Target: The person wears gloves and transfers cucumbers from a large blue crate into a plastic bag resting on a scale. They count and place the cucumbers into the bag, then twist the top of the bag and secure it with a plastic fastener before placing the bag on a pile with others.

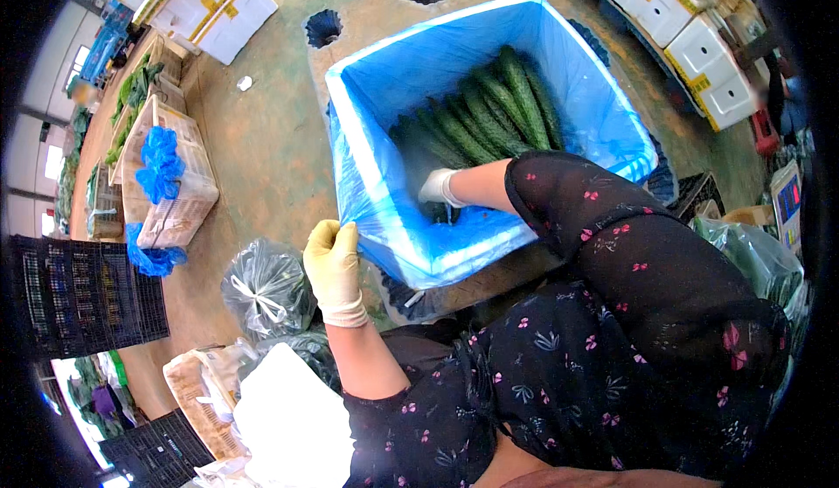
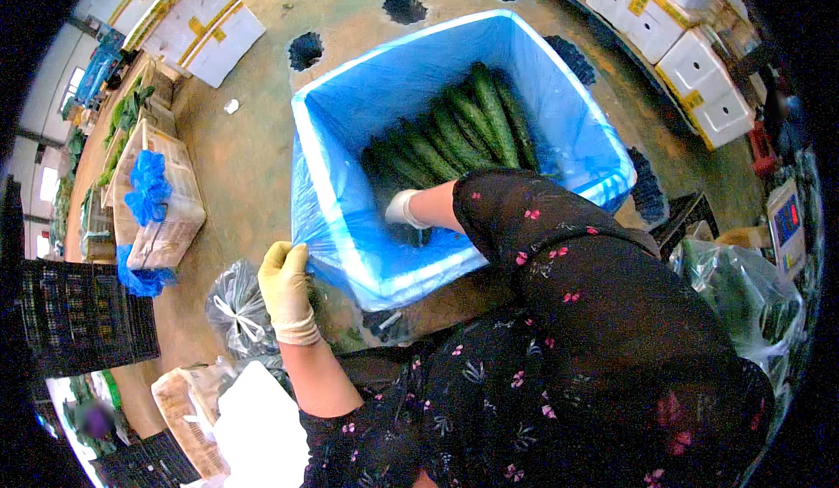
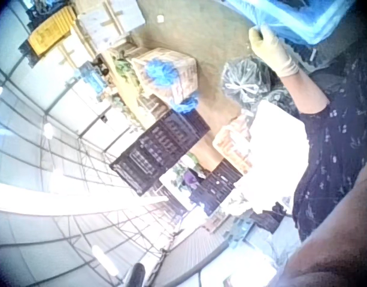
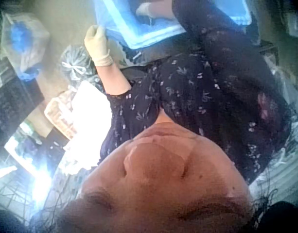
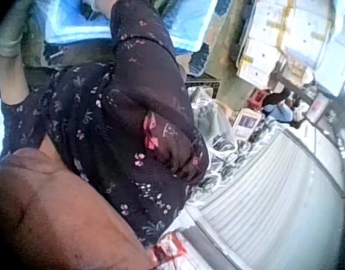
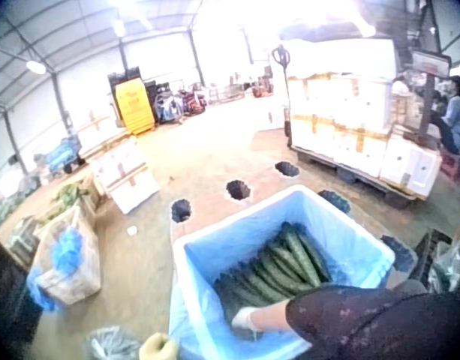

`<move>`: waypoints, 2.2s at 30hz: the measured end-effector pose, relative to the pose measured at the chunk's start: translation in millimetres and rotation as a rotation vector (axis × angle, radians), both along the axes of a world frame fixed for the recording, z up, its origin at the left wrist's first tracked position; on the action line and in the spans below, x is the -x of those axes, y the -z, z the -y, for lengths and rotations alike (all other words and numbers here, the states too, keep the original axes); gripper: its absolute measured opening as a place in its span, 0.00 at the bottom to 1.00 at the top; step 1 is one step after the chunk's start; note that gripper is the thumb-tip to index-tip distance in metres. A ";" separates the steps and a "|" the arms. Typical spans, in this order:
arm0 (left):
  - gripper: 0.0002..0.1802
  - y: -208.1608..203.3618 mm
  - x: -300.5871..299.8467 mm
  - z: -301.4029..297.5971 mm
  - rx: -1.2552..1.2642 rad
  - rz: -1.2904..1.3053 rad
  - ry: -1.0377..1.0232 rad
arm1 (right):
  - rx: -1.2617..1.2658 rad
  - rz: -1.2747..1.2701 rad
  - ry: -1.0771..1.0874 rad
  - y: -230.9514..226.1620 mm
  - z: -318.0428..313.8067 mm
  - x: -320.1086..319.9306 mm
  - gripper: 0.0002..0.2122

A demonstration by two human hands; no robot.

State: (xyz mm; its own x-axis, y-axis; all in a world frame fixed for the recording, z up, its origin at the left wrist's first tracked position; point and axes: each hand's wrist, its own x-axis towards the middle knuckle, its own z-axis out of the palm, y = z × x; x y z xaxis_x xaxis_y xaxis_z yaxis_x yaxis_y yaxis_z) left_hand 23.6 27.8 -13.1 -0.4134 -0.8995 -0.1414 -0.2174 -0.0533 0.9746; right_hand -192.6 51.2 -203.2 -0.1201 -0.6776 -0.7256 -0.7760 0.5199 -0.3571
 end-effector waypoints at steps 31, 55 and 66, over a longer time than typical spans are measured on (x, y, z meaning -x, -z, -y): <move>0.07 -4.9 0.2 3.2 -0.045 -0.094 -0.038 | 0.246 0.141 0.504 -119.1 -48.4 151.7 0.18; 0.07 -1.9 5.9 5.1 -0.143 -0.196 -0.040 | 0.141 -0.406 -0.033 -49.4 -18.0 34.3 0.35; 0.07 3.0 7.3 8.9 -0.082 -0.166 -0.057 | 0.169 -0.312 0.197 -34.6 -10.0 20.2 0.20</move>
